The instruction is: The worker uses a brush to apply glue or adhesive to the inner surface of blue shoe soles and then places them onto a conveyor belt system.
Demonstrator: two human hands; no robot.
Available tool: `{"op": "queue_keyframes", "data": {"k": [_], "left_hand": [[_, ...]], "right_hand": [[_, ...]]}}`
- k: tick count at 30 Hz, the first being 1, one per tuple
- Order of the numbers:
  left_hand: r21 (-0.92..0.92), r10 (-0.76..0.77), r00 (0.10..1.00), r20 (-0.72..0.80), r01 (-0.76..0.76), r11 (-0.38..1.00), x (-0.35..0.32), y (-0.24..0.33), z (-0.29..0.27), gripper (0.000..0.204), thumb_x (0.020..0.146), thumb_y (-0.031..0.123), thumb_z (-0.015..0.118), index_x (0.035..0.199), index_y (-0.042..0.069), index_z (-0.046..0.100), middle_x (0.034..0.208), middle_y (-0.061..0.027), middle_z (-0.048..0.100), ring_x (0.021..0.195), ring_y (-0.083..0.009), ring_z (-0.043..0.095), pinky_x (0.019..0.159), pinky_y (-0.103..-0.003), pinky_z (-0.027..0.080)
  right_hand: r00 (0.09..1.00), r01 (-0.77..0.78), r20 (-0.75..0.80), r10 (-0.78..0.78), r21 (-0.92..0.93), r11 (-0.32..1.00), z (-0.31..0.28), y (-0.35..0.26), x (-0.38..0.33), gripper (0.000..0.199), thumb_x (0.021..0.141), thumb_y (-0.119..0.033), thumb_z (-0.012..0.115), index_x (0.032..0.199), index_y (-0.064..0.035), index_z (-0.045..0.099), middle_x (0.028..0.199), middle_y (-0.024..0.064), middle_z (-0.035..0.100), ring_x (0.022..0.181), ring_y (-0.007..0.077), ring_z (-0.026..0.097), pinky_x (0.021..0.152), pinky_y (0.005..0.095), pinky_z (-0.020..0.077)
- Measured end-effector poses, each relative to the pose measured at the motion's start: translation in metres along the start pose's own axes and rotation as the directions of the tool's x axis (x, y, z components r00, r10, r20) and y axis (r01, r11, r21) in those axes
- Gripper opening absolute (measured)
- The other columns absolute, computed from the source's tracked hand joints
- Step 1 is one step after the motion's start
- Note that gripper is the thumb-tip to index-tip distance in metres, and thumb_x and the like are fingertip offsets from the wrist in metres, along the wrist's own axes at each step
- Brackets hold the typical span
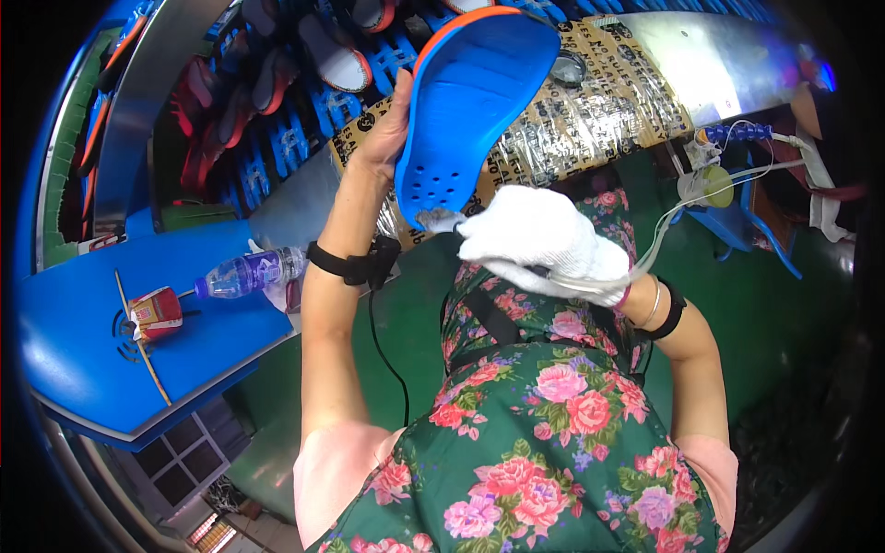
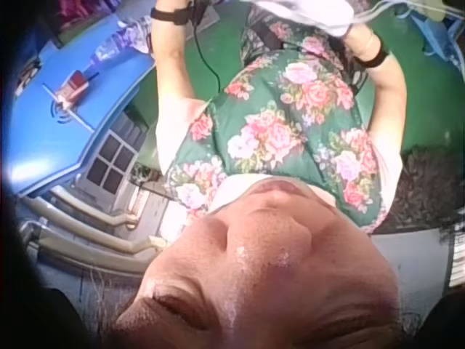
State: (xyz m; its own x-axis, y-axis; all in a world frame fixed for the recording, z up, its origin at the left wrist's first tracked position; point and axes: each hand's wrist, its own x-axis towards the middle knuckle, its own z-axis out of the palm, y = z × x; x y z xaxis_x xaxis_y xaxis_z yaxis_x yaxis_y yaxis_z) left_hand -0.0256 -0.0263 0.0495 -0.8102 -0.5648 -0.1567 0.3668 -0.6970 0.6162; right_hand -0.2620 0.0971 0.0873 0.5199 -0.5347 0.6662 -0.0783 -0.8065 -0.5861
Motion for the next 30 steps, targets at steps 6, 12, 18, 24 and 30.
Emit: {"op": "queue_keyframes", "data": {"k": [6,12,18,24,30], "left_hand": [[0.285,0.131,0.977,-0.169,-0.079,0.955,0.005,0.001,-0.001,0.103,0.088,0.084,0.033,0.155,0.006,0.034,0.144,-0.0206,0.055,0.120,-0.0344,0.064,0.096,-0.052,0.058],[-0.093,0.429,0.903,-0.001,-0.427,0.899,0.014,-0.030,-0.023,0.094,0.096,0.078,0.025,0.152,0.004,0.038,0.140,-0.0214,0.057,0.115,-0.0358,0.065,0.095,-0.050,0.057],[-0.555,0.519,0.725,-0.453,-0.685,0.473,-0.007,-0.054,-0.008,0.070,0.103,0.060,0.034,0.151,0.010,0.042,0.143,-0.0204,0.054,0.139,-0.0358,0.045,0.116,-0.058,0.036],[-0.323,0.375,0.796,-0.476,-0.554,0.767,-0.057,-0.095,0.038,0.082,0.096,0.062,0.046,0.159,0.012,0.029,0.157,-0.0230,0.038,0.142,-0.0517,0.036,0.111,-0.070,0.033],[-0.446,0.227,0.902,-0.367,-0.385,0.808,-0.053,-0.132,0.033,0.092,0.088,0.058,0.061,0.159,0.010,0.028,0.157,-0.0261,0.037,0.135,-0.0588,0.040,0.106,-0.071,0.040]], "right_hand": [[0.979,-0.163,-0.112,0.173,0.097,0.982,-0.005,0.009,0.001,0.016,0.079,-0.002,0.080,0.093,-0.0077,0.077,0.093,0.0085,0.076,0.081,0.0214,0.072,0.074,0.0322,0.0561],[0.649,-0.389,-0.061,0.758,0.830,0.399,0.000,0.019,-0.010,0.014,0.083,-0.001,0.077,0.098,-0.0002,0.078,0.090,0.0085,0.077,0.075,0.0123,0.070,0.067,0.0252,0.0549],[0.474,-0.333,-0.115,0.873,0.894,0.299,0.010,0.040,-0.025,0.020,0.086,-0.001,0.074,0.106,0.0008,0.076,0.097,0.0069,0.076,0.079,0.0091,0.065,0.066,0.0224,0.0498],[0.450,-0.323,-0.136,0.883,0.896,0.303,0.010,0.054,-0.035,0.022,0.086,-0.003,0.076,0.108,0.0011,0.075,0.098,0.0067,0.076,0.076,0.0083,0.064,0.065,0.0211,0.0485],[0.548,-0.373,-0.135,0.826,0.844,0.386,-0.001,0.036,-0.010,0.021,0.087,0.001,0.074,0.108,0.0009,0.075,0.103,0.0088,0.076,0.087,0.0139,0.070,0.078,0.0258,0.0559]]}}
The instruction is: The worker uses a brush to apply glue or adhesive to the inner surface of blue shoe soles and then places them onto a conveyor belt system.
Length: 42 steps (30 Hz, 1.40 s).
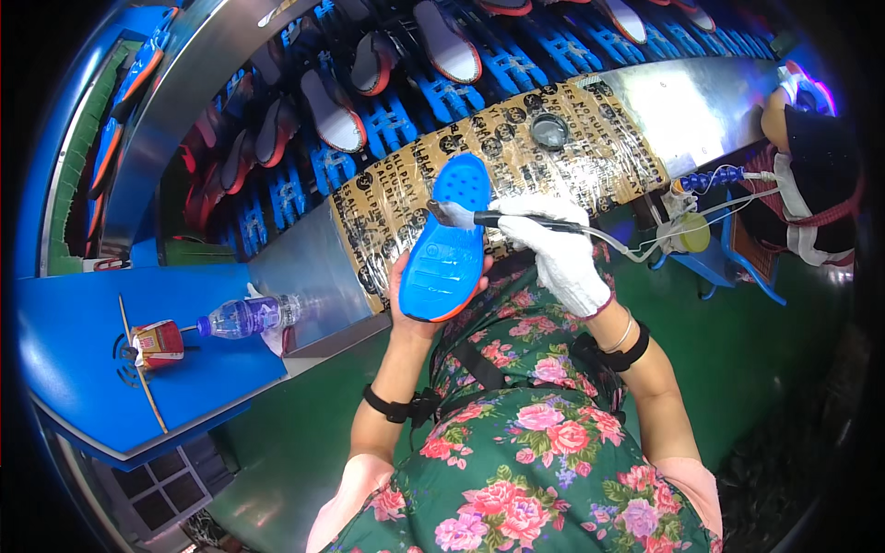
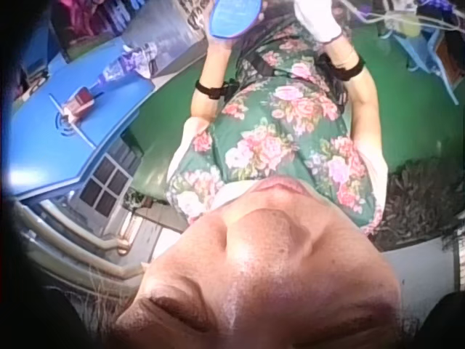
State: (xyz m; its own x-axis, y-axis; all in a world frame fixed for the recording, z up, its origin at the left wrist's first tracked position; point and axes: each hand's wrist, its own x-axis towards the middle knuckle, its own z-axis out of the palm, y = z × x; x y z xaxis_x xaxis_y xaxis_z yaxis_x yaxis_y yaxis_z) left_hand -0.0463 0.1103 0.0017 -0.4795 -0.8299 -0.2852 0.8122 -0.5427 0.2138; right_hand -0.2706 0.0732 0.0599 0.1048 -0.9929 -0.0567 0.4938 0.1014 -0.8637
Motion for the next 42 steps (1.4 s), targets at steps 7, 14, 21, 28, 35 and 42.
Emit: {"op": "queue_keyframes", "data": {"k": [7,14,21,28,35,42], "left_hand": [[-0.165,0.022,0.965,0.260,0.022,0.986,0.012,-0.032,0.040,0.107,0.078,0.062,0.070,0.159,0.008,0.025,0.152,-0.0234,0.043,0.142,-0.0457,0.040,0.115,-0.072,0.029],[0.000,0.003,0.982,0.187,-0.003,1.000,0.009,-0.038,0.050,0.106,0.081,0.071,0.067,0.160,0.015,0.024,0.155,-0.0183,0.043,0.139,-0.0432,0.045,0.112,-0.076,0.029],[0.229,0.159,0.985,0.072,-0.171,0.958,0.002,-0.039,0.034,0.093,0.087,0.062,0.065,0.159,0.013,0.030,0.156,-0.0159,0.043,0.141,-0.0375,0.045,0.119,-0.059,0.032],[0.260,0.256,0.959,0.118,-0.279,0.924,0.009,-0.030,0.044,0.092,0.090,0.070,0.057,0.158,0.016,0.031,0.156,-0.0136,0.042,0.142,-0.0360,0.042,0.119,-0.057,0.031],[0.147,0.333,0.919,0.211,-0.367,0.919,0.028,-0.023,0.053,0.101,0.089,0.075,0.053,0.160,0.010,0.022,0.159,-0.0150,0.038,0.142,-0.0341,0.044,0.117,-0.054,0.037],[0.016,0.328,0.902,0.281,-0.346,0.938,0.038,-0.011,0.069,0.096,0.090,0.075,0.053,0.158,0.013,0.029,0.154,-0.0135,0.044,0.139,-0.0396,0.045,0.115,-0.059,0.037]], "right_hand": [[0.868,0.496,0.281,-0.409,-0.490,0.717,0.015,-0.057,-0.002,0.022,0.082,-0.001,0.078,0.104,-0.0002,0.077,0.101,0.0120,0.076,0.090,0.0174,0.072,0.080,0.0311,0.0589],[0.582,0.783,0.468,-0.666,-0.544,0.302,0.043,-0.089,0.011,0.020,0.074,0.000,0.082,0.094,-0.0014,0.077,0.094,0.0129,0.077,0.083,0.0227,0.072,0.074,0.0328,0.0568],[0.422,0.863,0.675,-0.605,-0.504,0.039,0.058,-0.072,0.001,0.036,0.074,-0.007,0.079,0.110,-0.0096,0.075,0.100,0.0086,0.074,0.084,0.0264,0.070,0.073,0.0377,0.0571],[0.611,0.770,0.434,-0.662,-0.518,0.372,0.047,-0.065,0.008,0.022,0.076,0.001,0.080,0.097,-0.0032,0.077,0.098,0.0123,0.076,0.085,0.0260,0.073,0.076,0.0347,0.0565],[0.627,0.779,0.528,-0.572,-0.431,0.456,0.051,-0.052,-0.009,0.019,0.075,-0.003,0.081,0.094,-0.0061,0.078,0.096,0.0126,0.076,0.085,0.0254,0.073,0.077,0.0366,0.0572],[0.528,0.829,0.573,-0.627,-0.508,0.234,0.044,-0.039,-0.004,0.026,0.080,-0.005,0.078,0.105,-0.0083,0.077,0.100,0.0103,0.076,0.087,0.0271,0.072,0.078,0.0363,0.0578]]}}
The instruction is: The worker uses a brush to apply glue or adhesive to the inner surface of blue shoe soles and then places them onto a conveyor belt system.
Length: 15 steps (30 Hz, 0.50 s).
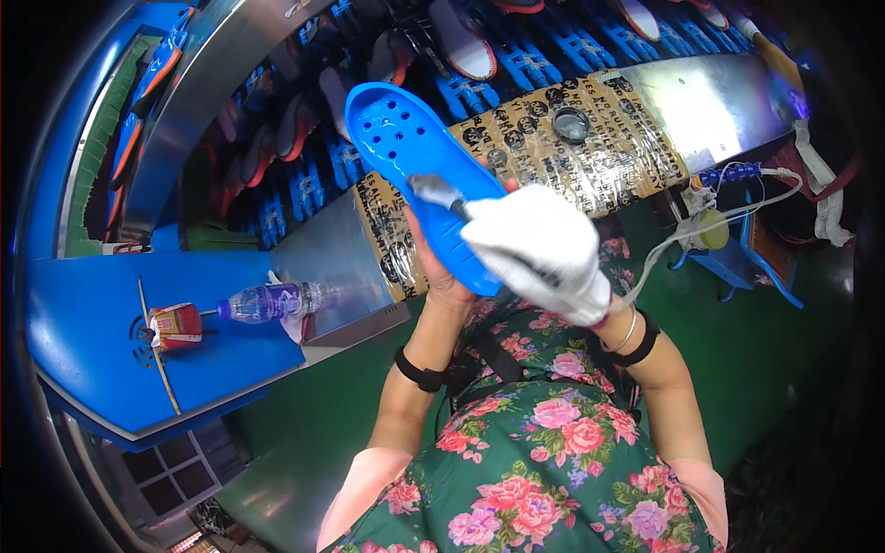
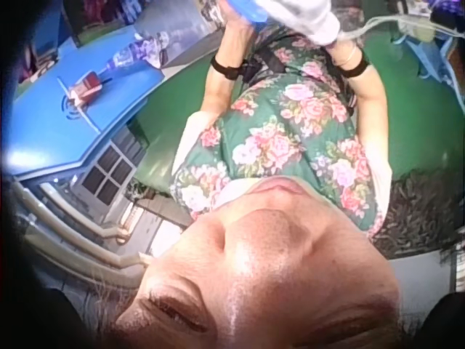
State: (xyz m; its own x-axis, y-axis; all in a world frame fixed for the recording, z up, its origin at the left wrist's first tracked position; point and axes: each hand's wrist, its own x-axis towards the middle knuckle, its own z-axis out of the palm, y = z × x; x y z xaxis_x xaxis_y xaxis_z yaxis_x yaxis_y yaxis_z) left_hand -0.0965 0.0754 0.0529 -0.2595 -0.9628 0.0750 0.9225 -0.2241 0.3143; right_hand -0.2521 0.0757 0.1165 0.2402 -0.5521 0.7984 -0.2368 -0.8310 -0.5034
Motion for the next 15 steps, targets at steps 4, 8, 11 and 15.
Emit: {"op": "queue_keyframes", "data": {"k": [4,8,11,15], "left_hand": [[-0.163,0.026,1.000,-0.014,-0.028,0.986,0.001,0.008,-0.003,0.099,0.086,0.076,0.058,0.155,0.012,0.030,0.147,-0.0177,0.049,0.132,-0.0443,0.051,0.107,-0.063,0.045],[-0.088,0.074,0.996,-0.044,-0.078,0.993,0.005,0.010,-0.001,0.099,0.085,0.078,0.057,0.151,0.008,0.036,0.144,-0.0213,0.050,0.126,-0.0449,0.055,0.105,-0.061,0.047],[-0.185,-0.022,0.999,0.048,0.031,0.982,0.006,0.019,0.003,0.104,0.083,0.080,0.057,0.152,0.005,0.035,0.142,-0.0244,0.051,0.120,-0.0452,0.059,0.103,-0.059,0.049],[-0.153,-0.071,0.987,0.141,0.093,0.984,0.006,0.028,-0.006,0.105,0.083,0.080,0.058,0.151,0.004,0.035,0.141,-0.0259,0.051,0.114,-0.0447,0.062,0.097,-0.058,0.052]], "right_hand": [[0.994,-0.079,0.089,0.060,0.232,0.969,-0.001,-0.006,-0.009,0.024,0.073,-0.003,0.083,0.096,-0.0086,0.078,0.097,0.0105,0.077,0.086,0.0265,0.073,0.078,0.0371,0.0566],[0.958,-0.255,-0.050,0.284,0.313,0.915,0.007,0.002,-0.012,0.023,0.076,-0.003,0.082,0.098,-0.0094,0.079,0.097,0.0106,0.077,0.085,0.0262,0.073,0.078,0.0375,0.0569],[0.997,0.055,0.056,-0.059,0.079,0.995,0.008,-0.008,-0.013,0.025,0.075,-0.007,0.084,0.099,-0.0116,0.078,0.097,0.0075,0.077,0.088,0.0269,0.074,0.080,0.0390,0.0570],[0.990,-0.094,0.127,0.054,0.330,0.940,0.007,0.000,-0.020,0.024,0.077,-0.008,0.081,0.101,-0.0123,0.077,0.100,0.0068,0.076,0.087,0.0241,0.073,0.079,0.0358,0.0581]]}}
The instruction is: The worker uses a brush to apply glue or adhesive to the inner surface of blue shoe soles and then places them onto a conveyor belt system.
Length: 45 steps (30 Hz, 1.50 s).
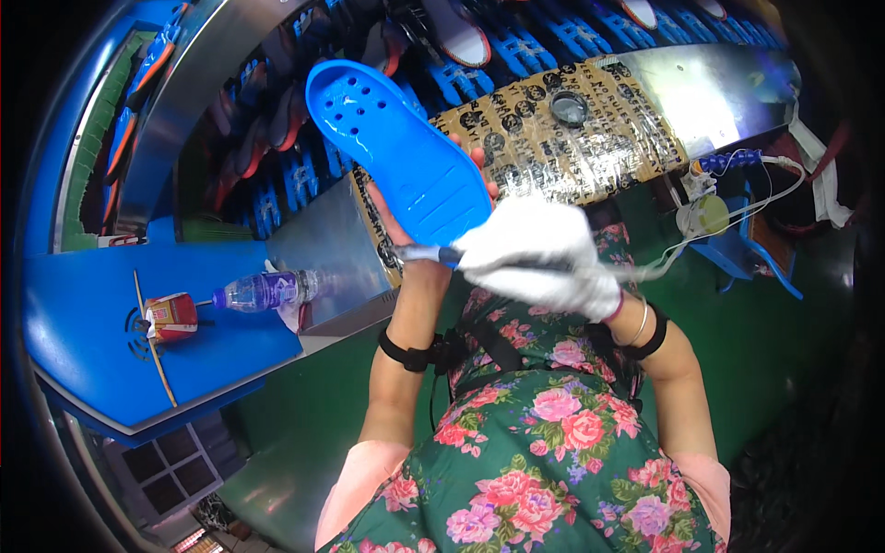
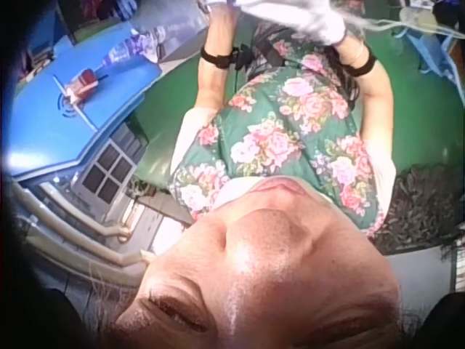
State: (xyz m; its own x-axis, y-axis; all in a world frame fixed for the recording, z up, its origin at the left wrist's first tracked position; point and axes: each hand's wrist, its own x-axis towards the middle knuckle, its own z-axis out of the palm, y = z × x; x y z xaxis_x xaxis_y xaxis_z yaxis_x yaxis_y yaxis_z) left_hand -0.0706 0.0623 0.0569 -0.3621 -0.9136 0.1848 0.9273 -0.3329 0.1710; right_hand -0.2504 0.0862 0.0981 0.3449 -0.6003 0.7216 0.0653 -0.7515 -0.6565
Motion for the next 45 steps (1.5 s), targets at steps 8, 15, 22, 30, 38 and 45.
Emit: {"op": "queue_keyframes", "data": {"k": [8,15,22,30,38,45], "left_hand": [[0.198,-0.190,0.973,0.128,0.163,0.967,0.006,0.029,-0.010,0.112,0.082,0.080,0.058,0.156,0.003,0.027,0.149,-0.0240,0.043,0.123,-0.0458,0.057,0.090,-0.055,0.059],[0.182,-0.172,0.984,0.037,0.163,0.970,0.000,0.039,-0.019,0.108,0.086,0.072,0.059,0.158,0.001,0.020,0.152,-0.0252,0.039,0.122,-0.0493,0.055,0.095,-0.058,0.054],[0.198,-0.240,0.971,-0.008,0.237,0.951,0.008,0.041,0.000,0.115,0.078,0.071,0.070,0.156,0.001,0.023,0.141,-0.0270,0.044,0.107,-0.0379,0.054,0.084,-0.046,0.054],[0.247,-0.337,0.941,-0.024,0.332,0.910,0.009,0.050,-0.004,0.108,0.082,0.063,0.068,0.156,-0.003,0.024,0.146,-0.0313,0.040,0.120,-0.0488,0.055,0.086,-0.053,0.058],[0.184,-0.515,0.857,-0.011,0.508,0.841,0.013,0.065,-0.005,0.091,0.088,0.056,0.056,0.154,-0.003,0.035,0.144,-0.0346,0.048,0.125,-0.0541,0.055,0.107,-0.057,0.046],[0.425,-0.538,0.840,-0.065,0.511,0.747,0.024,0.072,0.005,0.095,0.084,0.059,0.062,0.154,0.000,0.035,0.145,-0.0331,0.045,0.113,-0.0509,0.060,0.097,-0.055,0.053]], "right_hand": [[0.998,0.033,0.053,-0.026,-0.120,0.992,0.008,-0.013,-0.005,0.025,0.077,-0.010,0.083,0.102,-0.0135,0.077,0.102,0.0060,0.076,0.085,0.0242,0.072,0.077,0.0349,0.0585],[0.995,0.095,0.030,-0.090,-0.240,0.966,0.002,-0.005,0.001,0.026,0.078,-0.008,0.081,0.103,-0.0114,0.076,0.099,0.0068,0.076,0.081,0.0252,0.070,0.071,0.0357,0.0574],[0.992,-0.127,0.023,0.126,0.121,0.984,0.002,-0.012,-0.006,0.017,0.078,-0.007,0.081,0.095,-0.0103,0.078,0.096,0.0077,0.076,0.081,0.0239,0.071,0.072,0.0342,0.0575],[0.993,-0.009,0.118,0.013,-0.030,1.000,0.008,-0.022,-0.015,0.024,0.077,-0.007,0.082,0.101,-0.0113,0.077,0.100,0.0065,0.076,0.082,0.0235,0.071,0.071,0.0352,0.0569],[0.998,-0.056,0.012,0.058,-0.095,0.994,-0.005,-0.020,-0.007,0.023,0.078,-0.001,0.078,0.100,-0.0078,0.077,0.103,0.0100,0.076,0.086,0.0247,0.072,0.078,0.0349,0.0572],[0.980,0.112,0.186,-0.077,-0.188,0.976,0.006,-0.032,-0.022,0.029,0.076,-0.005,0.080,0.105,-0.0069,0.076,0.104,0.0128,0.075,0.083,0.0268,0.071,0.072,0.0372,0.0580]]}}
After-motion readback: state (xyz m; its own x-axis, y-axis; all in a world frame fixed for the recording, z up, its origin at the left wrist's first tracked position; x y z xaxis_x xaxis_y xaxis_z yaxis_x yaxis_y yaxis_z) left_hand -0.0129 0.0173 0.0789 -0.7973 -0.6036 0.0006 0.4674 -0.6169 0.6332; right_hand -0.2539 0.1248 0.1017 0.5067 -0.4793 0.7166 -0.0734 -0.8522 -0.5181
